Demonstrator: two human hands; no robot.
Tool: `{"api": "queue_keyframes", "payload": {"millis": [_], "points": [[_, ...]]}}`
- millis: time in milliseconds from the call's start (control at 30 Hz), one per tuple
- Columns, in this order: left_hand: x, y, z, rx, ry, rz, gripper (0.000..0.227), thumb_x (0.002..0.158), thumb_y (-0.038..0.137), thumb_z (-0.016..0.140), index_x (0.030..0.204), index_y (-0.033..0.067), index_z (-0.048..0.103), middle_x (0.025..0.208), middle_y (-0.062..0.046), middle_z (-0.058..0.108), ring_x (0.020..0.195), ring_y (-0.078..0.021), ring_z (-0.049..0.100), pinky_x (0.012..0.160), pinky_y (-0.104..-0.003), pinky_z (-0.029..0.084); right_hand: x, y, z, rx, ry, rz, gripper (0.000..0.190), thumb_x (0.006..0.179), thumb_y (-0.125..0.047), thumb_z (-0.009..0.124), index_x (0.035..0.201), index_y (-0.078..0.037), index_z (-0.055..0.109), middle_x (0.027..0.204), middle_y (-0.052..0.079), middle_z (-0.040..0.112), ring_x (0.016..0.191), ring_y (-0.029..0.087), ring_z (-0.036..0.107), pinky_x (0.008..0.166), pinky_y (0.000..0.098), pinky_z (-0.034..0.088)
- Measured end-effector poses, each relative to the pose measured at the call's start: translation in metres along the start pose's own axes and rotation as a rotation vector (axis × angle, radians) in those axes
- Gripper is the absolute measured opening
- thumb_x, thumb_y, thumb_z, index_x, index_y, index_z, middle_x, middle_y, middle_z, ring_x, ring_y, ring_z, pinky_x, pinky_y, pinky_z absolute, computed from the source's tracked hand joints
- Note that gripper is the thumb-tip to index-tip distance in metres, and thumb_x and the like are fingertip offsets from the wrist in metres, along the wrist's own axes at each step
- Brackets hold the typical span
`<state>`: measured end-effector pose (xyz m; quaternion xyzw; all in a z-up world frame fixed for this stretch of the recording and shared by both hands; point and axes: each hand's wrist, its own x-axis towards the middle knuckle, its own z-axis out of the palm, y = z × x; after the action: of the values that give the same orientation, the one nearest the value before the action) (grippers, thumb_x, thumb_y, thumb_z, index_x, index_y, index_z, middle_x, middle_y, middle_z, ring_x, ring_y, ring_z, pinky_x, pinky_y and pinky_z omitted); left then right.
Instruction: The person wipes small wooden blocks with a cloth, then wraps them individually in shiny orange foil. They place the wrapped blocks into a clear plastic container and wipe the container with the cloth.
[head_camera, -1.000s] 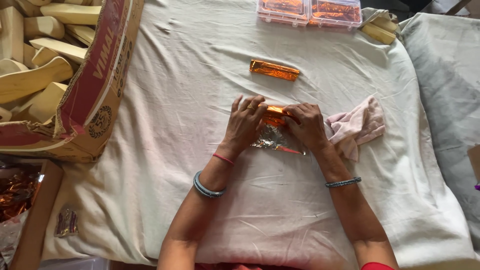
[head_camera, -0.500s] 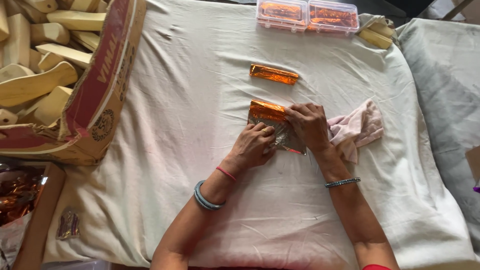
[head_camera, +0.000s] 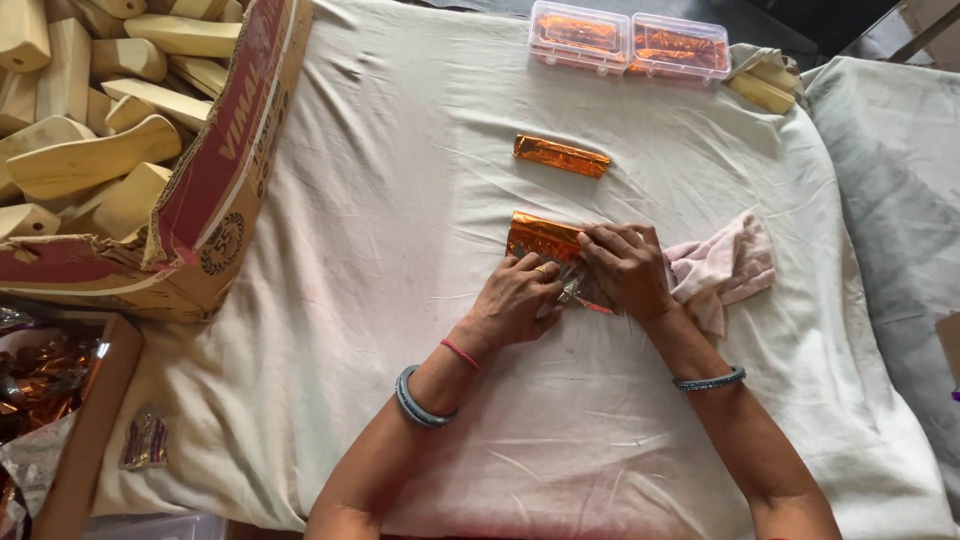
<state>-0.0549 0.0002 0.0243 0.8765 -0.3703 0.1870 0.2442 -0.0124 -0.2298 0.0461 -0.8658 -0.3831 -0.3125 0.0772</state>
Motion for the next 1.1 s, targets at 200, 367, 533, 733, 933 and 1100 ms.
{"api": "queue_keyframes", "payload": {"millis": [200, 367, 533, 733, 933, 1100], "points": [[-0.001, -0.001, 0.003, 0.005, -0.022, 0.002, 0.019, 0.084, 0.032, 0.076, 0.085, 0.0138, 0.069, 0.099, 0.000, 0.063, 0.096, -0.0203, 0.057, 0.078, -0.039, 0.047, 0.002, -0.004, -0.005, 0.067, 0.013, 0.014, 0.023, 0.094, -0.019, 0.073, 0.114, -0.008, 0.078, 0.119, 0.004, 0.076, 0.109, 0.018, 0.071, 0.098, 0.0413, 0.044], [-0.002, -0.002, 0.003, -0.010, -0.014, 0.001, 0.019, 0.086, 0.032, 0.075, 0.082, 0.0134, 0.070, 0.096, 0.000, 0.062, 0.096, -0.0202, 0.056, 0.079, -0.039, 0.048, 0.004, -0.006, -0.008, 0.108, -0.006, 0.036, 0.022, 0.092, -0.019, 0.073, 0.112, -0.010, 0.078, 0.121, 0.002, 0.076, 0.109, 0.017, 0.071, 0.098, 0.0409, 0.044], [-0.001, -0.002, 0.003, -0.012, -0.002, 0.010, 0.019, 0.086, 0.031, 0.074, 0.080, 0.0131, 0.069, 0.096, 0.000, 0.062, 0.096, -0.0202, 0.056, 0.079, -0.039, 0.049, -0.001, -0.003, 0.002, 0.145, 0.042, 0.080, 0.019, 0.093, -0.020, 0.079, 0.110, -0.011, 0.078, 0.118, 0.000, 0.077, 0.108, 0.016, 0.071, 0.098, 0.0396, 0.045], [-0.001, 0.000, 0.001, -0.010, -0.017, -0.002, 0.019, 0.086, 0.031, 0.074, 0.079, 0.0134, 0.069, 0.096, 0.000, 0.062, 0.095, -0.0206, 0.056, 0.080, -0.039, 0.049, -0.009, -0.003, 0.010, 0.151, -0.006, 0.110, 0.028, 0.088, -0.021, 0.082, 0.114, -0.011, 0.075, 0.116, 0.001, 0.075, 0.107, 0.020, 0.068, 0.096, 0.0392, 0.044], [-0.001, -0.001, 0.002, -0.002, -0.040, -0.009, 0.021, 0.086, 0.031, 0.075, 0.079, 0.0133, 0.069, 0.095, 0.000, 0.061, 0.094, -0.0208, 0.056, 0.080, -0.039, 0.048, -0.013, 0.001, 0.016, 0.222, -0.044, 0.209, 0.038, 0.085, -0.024, 0.083, 0.119, -0.010, 0.074, 0.117, 0.002, 0.073, 0.112, 0.021, 0.065, 0.099, 0.0400, 0.043], [-0.002, 0.000, 0.002, -0.012, -0.023, 0.004, 0.019, 0.085, 0.031, 0.075, 0.080, 0.0132, 0.069, 0.096, -0.001, 0.062, 0.097, -0.0208, 0.057, 0.081, -0.039, 0.048, -0.017, 0.004, 0.022, 0.274, -0.086, 0.322, 0.034, 0.080, -0.025, 0.086, 0.109, -0.010, 0.076, 0.115, 0.003, 0.073, 0.114, 0.022, 0.062, 0.095, 0.0403, 0.042]]}}
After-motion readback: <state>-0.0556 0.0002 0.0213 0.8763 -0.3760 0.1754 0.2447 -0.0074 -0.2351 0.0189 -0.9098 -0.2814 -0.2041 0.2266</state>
